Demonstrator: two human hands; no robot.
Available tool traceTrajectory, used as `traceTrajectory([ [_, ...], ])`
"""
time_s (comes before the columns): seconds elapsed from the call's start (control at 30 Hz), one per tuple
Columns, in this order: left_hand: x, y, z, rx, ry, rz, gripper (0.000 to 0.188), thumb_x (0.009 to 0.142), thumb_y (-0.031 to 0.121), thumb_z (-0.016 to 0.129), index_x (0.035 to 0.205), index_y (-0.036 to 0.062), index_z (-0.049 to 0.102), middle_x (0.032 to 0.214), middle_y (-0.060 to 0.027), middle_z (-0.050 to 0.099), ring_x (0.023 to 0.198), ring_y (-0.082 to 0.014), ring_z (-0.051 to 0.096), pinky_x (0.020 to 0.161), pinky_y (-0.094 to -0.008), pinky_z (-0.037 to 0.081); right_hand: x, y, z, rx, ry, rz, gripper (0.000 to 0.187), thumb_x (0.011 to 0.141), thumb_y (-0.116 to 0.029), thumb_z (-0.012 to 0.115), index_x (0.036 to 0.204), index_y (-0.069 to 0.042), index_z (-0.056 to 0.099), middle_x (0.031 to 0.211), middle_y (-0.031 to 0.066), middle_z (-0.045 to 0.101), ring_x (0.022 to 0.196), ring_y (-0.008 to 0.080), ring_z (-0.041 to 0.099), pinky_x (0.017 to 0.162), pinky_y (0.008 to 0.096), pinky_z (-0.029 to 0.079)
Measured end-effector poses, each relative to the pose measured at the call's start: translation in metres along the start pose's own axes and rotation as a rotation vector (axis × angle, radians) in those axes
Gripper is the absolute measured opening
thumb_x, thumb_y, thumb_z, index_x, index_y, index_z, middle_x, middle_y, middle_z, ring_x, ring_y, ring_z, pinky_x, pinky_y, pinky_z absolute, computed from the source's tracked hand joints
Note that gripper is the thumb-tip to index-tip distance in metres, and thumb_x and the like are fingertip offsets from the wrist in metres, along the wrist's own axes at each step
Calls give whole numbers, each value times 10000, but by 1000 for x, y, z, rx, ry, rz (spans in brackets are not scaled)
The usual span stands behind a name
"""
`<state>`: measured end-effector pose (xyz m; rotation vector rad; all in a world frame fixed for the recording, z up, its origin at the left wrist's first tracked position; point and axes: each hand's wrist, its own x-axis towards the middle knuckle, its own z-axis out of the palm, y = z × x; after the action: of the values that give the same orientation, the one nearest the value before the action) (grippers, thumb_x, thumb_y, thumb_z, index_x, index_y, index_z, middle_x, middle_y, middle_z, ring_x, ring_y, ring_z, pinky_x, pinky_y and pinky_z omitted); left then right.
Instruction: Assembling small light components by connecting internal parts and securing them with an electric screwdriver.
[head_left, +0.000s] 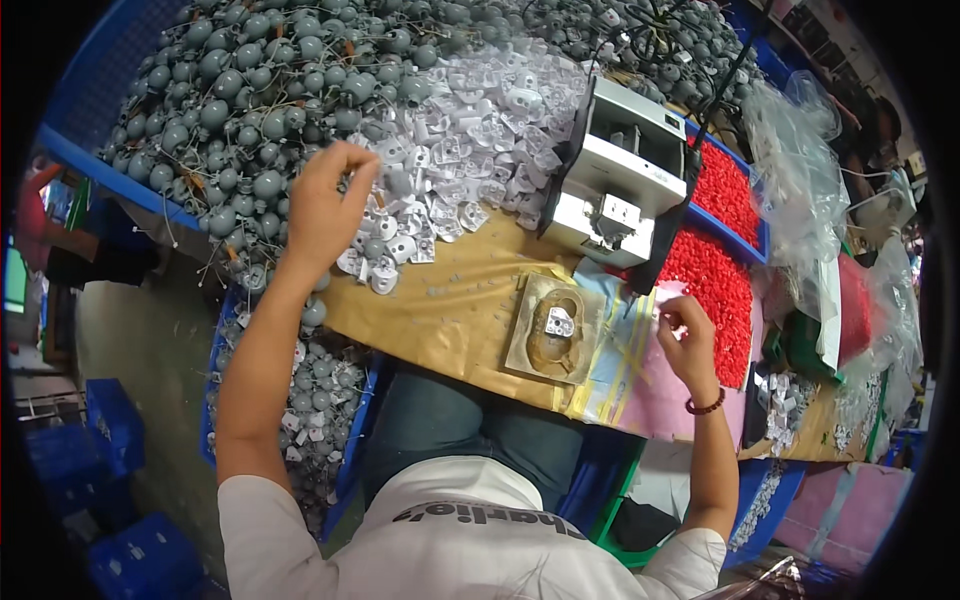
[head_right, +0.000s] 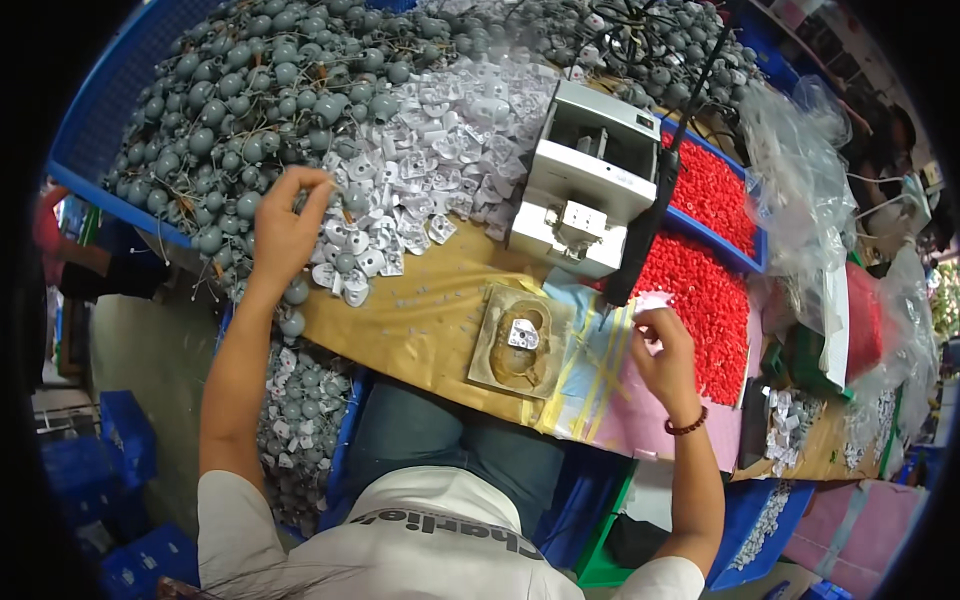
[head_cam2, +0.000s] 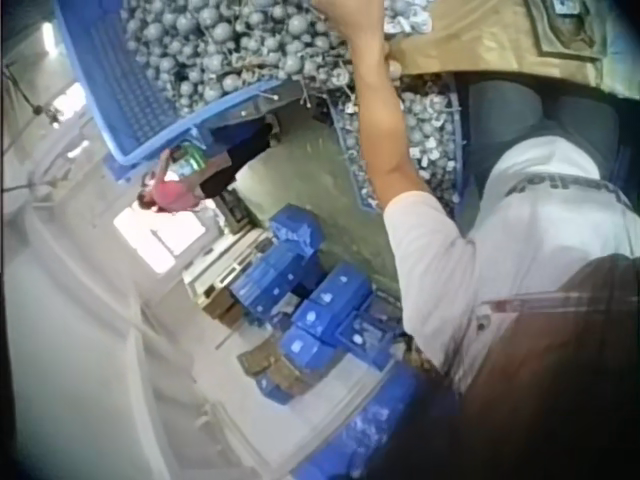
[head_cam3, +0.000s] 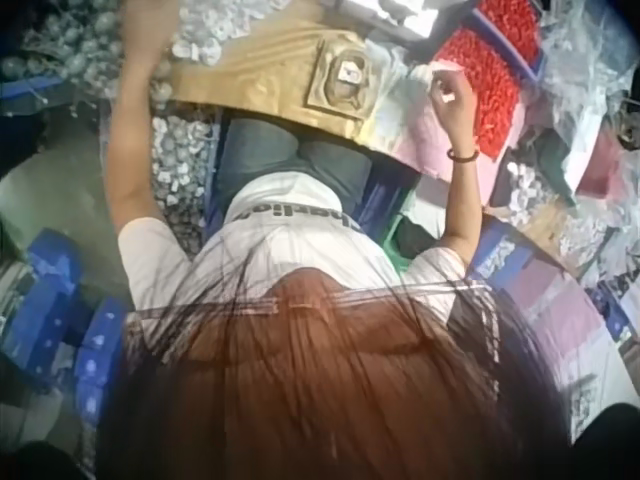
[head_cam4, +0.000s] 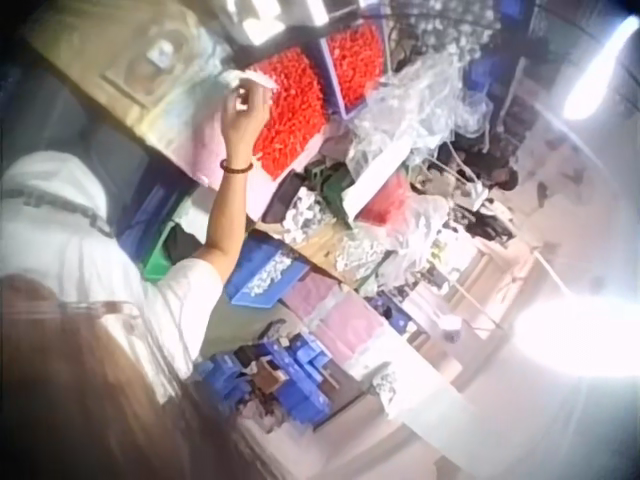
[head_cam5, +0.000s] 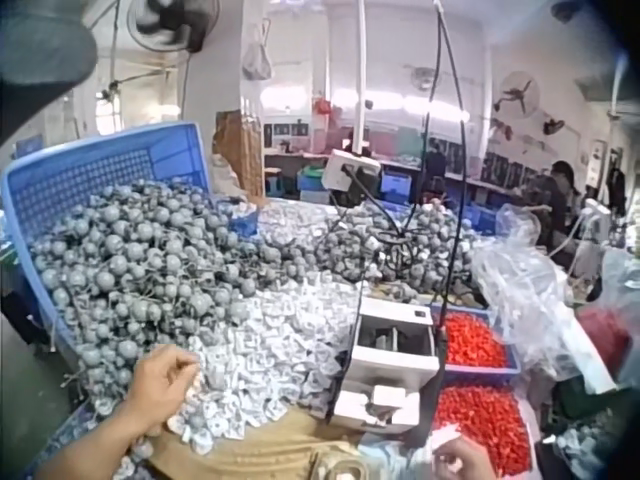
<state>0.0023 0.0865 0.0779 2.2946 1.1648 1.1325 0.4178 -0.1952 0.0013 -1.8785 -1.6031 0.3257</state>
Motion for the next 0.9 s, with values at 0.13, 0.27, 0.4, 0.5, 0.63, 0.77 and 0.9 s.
traceTrajectory([
  [0.13,18,36,12,-248,-38,-78,86,968,79,683,1014,6,681,945,-11,703,904,-76,628,825,-241,493,11,-57,30,281,-45,-118,183,789,47,730,950,-22,675,905,93,670,831,251,641,743,357,518],
  [0.27,34,47,29,-476,-46,-61,76,983,48,666,1050,22,689,963,18,684,903,-44,610,812,-208,481,21,-81,69,221,-51,-358,193,784,32,781,941,-34,691,925,85,704,867,261,665,778,358,529],
  [0.4,46,76,40,-607,-60,-7,65,972,81,672,1010,34,696,940,-8,702,851,-76,651,770,-230,517,21,-82,86,-12,11,-550,211,758,-47,800,932,-67,681,949,58,672,930,271,633,801,388,511],
  [0.5,42,72,49,-490,-101,56,68,961,108,694,1000,51,696,915,23,662,800,-64,613,722,-224,498,16,-85,88,-71,11,-543,226,755,-75,804,942,-74,678,999,60,658,986,285,616,823,406,504],
  [0.63,17,60,66,-745,-275,-215,89,977,120,677,1022,43,680,871,38,662,793,-44,597,712,-226,494,15,-87,88,-82,-13,-483,254,756,-78,804,975,-68,675,1045,78,651,1029,305,604,858,430,496],
  [0.77,-12,54,80,-607,-411,-283,58,997,89,649,1020,42,673,903,10,670,820,-61,606,746,-230,504,13,-85,90,-62,-8,-473,271,755,-64,802,993,-62,672,1044,87,646,1033,314,596,870,437,490],
  [0.9,-25,45,85,-556,-444,-301,57,985,60,649,1021,29,681,939,-9,692,846,-54,619,752,-222,503,17,-92,80,75,27,-361,226,839,-58,761,1045,-44,669,1049,107,657,1014,308,615,880,415,498],
])
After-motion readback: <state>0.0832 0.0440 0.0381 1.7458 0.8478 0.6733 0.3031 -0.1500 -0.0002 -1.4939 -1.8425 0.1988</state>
